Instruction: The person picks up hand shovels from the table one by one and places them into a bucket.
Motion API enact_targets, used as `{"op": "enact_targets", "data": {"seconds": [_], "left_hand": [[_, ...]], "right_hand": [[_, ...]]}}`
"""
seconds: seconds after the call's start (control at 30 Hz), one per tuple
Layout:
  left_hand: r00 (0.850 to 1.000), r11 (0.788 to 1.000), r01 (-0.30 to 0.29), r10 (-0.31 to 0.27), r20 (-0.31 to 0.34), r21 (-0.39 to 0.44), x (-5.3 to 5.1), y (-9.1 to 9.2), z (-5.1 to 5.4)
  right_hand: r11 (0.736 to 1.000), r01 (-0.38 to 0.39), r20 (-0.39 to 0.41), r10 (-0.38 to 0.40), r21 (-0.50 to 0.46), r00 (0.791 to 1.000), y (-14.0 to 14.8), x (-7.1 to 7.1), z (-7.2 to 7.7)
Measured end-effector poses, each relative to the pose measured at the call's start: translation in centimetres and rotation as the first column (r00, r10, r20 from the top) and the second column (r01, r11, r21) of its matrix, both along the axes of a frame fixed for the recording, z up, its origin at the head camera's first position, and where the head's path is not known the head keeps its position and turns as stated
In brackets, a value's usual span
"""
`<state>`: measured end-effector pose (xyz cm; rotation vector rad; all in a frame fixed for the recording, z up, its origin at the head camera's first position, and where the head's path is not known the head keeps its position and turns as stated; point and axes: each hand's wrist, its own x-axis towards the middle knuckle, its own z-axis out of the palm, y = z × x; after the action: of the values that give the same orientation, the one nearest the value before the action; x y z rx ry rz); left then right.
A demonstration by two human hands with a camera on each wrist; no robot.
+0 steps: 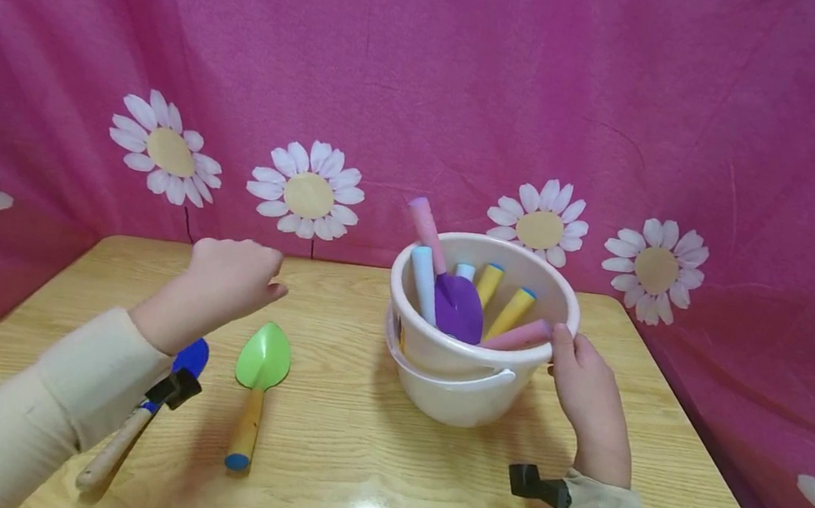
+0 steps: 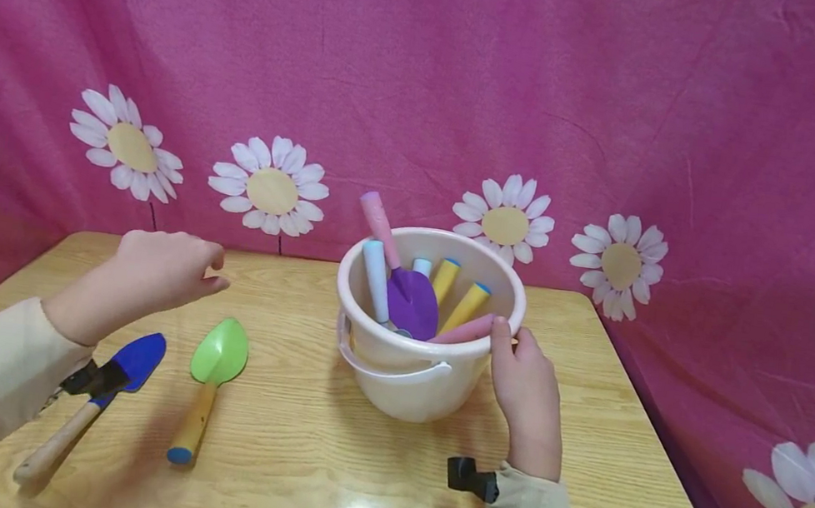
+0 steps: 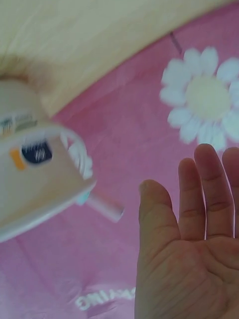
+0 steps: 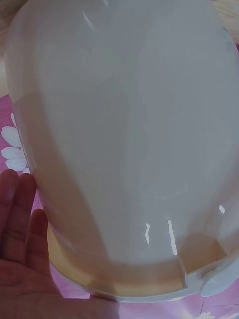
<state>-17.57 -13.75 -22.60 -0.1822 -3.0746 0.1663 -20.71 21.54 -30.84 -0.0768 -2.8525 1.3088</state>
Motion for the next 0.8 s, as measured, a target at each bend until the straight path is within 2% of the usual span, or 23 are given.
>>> {"op": "enact_targets", "data": {"seconds": [0.13,0.23,0.43,0.53,0.6,0.7,0.8], "left_hand": [[0.996,0.999,-0.040,0.041,0.073,-0.008,0.9,-2.2,-2.0],[0.988,0.997,-0.074,0.075,0.136,-0.015,1.4,-4.0,-3.7],[0.986,0.996,-0.084,0.084,0.147,-0.009,2.3,-7.2,-7.0],[0.980,0.995,-0.103,0.099,0.173,0.012,2.7,-8.3,-8.5],[0.970,0.990,-0.134,0.125,0.210,0.030,2.9,-8.9,-9.4],[0.946,0.981,-0.189,0.170,0.275,0.044,3.1,-9.6,-10.6],[0.941,0.978,-0.195,0.164,0.296,0.078,3.2,-10.4,-11.6]], "right_hand": [[1.000,-0.004,0.013,0.004,-0.018,1.000,-0.1,0.0,0.0],[1.000,-0.008,0.007,0.008,-0.012,1.000,-0.1,0.0,0.0],[1.000,-0.015,-0.023,0.015,0.019,1.000,0.1,-0.1,0.1],[0.999,-0.019,-0.042,0.020,0.029,0.999,0.2,-0.2,0.0],[0.999,-0.019,-0.045,0.020,0.029,0.999,0.2,-0.2,0.0],[1.000,-0.014,-0.041,0.015,0.024,0.999,0.3,-0.2,0.0],[1.000,-0.010,-0.033,0.010,0.018,0.999,0.3,-0.2,-0.1]]}}
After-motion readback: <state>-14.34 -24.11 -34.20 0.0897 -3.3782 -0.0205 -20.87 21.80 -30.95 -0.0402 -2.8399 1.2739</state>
